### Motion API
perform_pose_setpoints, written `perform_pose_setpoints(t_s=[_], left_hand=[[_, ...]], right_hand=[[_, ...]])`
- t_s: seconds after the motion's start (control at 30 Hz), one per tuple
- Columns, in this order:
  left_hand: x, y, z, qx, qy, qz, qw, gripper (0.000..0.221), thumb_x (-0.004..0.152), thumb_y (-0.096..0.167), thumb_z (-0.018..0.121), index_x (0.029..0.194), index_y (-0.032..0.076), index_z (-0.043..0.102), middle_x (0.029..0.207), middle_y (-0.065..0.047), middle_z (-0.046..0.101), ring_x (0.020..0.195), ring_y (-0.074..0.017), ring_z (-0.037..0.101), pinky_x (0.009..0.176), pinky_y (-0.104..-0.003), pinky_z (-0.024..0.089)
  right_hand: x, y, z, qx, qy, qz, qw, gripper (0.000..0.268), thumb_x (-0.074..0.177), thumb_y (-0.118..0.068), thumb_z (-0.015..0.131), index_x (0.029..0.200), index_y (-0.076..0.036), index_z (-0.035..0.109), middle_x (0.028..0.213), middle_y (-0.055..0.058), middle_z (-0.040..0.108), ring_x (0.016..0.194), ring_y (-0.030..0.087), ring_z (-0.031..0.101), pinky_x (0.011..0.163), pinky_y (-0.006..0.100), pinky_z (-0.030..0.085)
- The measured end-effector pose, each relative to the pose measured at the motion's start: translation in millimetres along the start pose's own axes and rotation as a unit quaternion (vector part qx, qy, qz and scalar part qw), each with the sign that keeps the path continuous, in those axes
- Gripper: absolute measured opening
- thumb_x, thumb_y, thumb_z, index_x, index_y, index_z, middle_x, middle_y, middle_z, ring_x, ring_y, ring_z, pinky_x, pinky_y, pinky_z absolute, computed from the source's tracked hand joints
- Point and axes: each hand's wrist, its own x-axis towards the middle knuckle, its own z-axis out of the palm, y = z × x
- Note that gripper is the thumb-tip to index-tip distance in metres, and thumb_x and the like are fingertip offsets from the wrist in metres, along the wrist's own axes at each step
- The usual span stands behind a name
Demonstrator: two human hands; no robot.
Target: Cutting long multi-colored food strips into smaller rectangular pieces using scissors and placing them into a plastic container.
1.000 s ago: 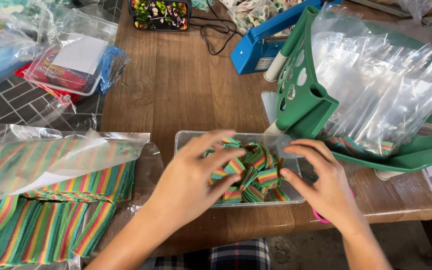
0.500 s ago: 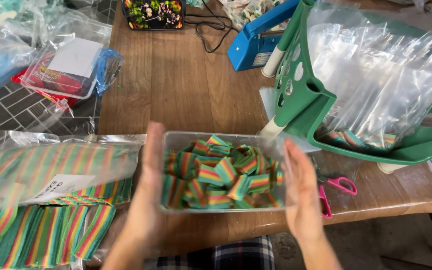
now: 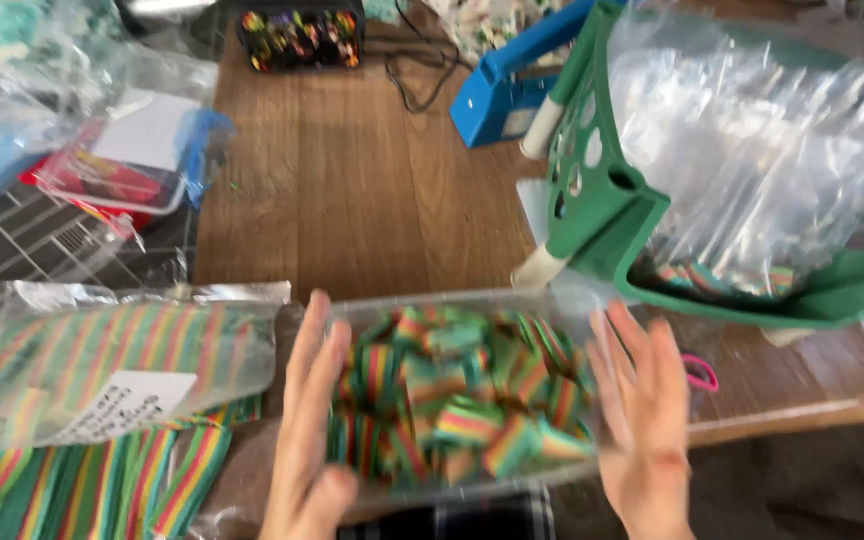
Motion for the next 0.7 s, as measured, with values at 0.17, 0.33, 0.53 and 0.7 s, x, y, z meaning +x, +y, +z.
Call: perform_pose_setpoints(t_s=[0.17, 0.33, 0.53, 0.7], left_hand=[[-14.0, 0.0, 10.5, 0.065, 0.005, -0.039, 0.997, 0.08, 0.108, 0.071, 0.03, 0.154, 0.007, 0.039, 0.171, -0.026, 0.021, 0.165, -0.0437, 0.009, 0.132, -0.057, 0.01], [-0.5, -23.5, -5.4, 0.023, 0.009, -0.059, 0.998, 0.08, 0.104, 0.074, 0.037, 0.152, 0.011, 0.044, 0.17, -0.023, 0.03, 0.163, -0.0365, 0.022, 0.132, -0.056, 0.013], [4.4, -11.9, 2.8, 0.07, 0.009, -0.071, 0.995, 0.075, 0.101, 0.067, 0.039, 0.144, 0.008, 0.055, 0.161, -0.024, 0.044, 0.162, -0.0465, 0.017, 0.131, -0.064, 0.005], [1.1, -20.7, -5.9, -0.024, 0.031, -0.08, 0.996, 0.072, 0.107, 0.052, 0.039, 0.156, 0.001, 0.032, 0.173, -0.023, 0.016, 0.165, -0.0327, 0.009, 0.134, -0.05, 0.013]], right_hand=[[-5.4, 7.4, -5.0, 0.056, -0.007, -0.021, 0.998, 0.1, 0.102, -0.076, 0.061, 0.163, -0.012, 0.016, 0.168, 0.031, 0.02, 0.159, 0.052, 0.021, 0.131, 0.059, 0.017], [-9.5, 15.2, 9.5, 0.031, -0.01, -0.059, 0.998, 0.098, 0.108, -0.079, 0.053, 0.165, -0.011, 0.013, 0.169, 0.029, 0.017, 0.162, 0.052, 0.016, 0.136, 0.063, 0.011], [5.2, 4.7, 12.5, 0.002, -0.018, -0.007, 1.0, 0.097, 0.104, -0.081, 0.051, 0.164, -0.016, 0.012, 0.17, 0.026, 0.019, 0.16, 0.049, 0.024, 0.132, 0.058, 0.018], [13.4, 22.4, -3.6, 0.014, -0.044, 0.008, 0.999, 0.078, 0.111, -0.065, 0.039, 0.164, -0.013, 0.016, 0.169, 0.021, 0.022, 0.161, 0.039, 0.022, 0.135, 0.062, 0.018]])
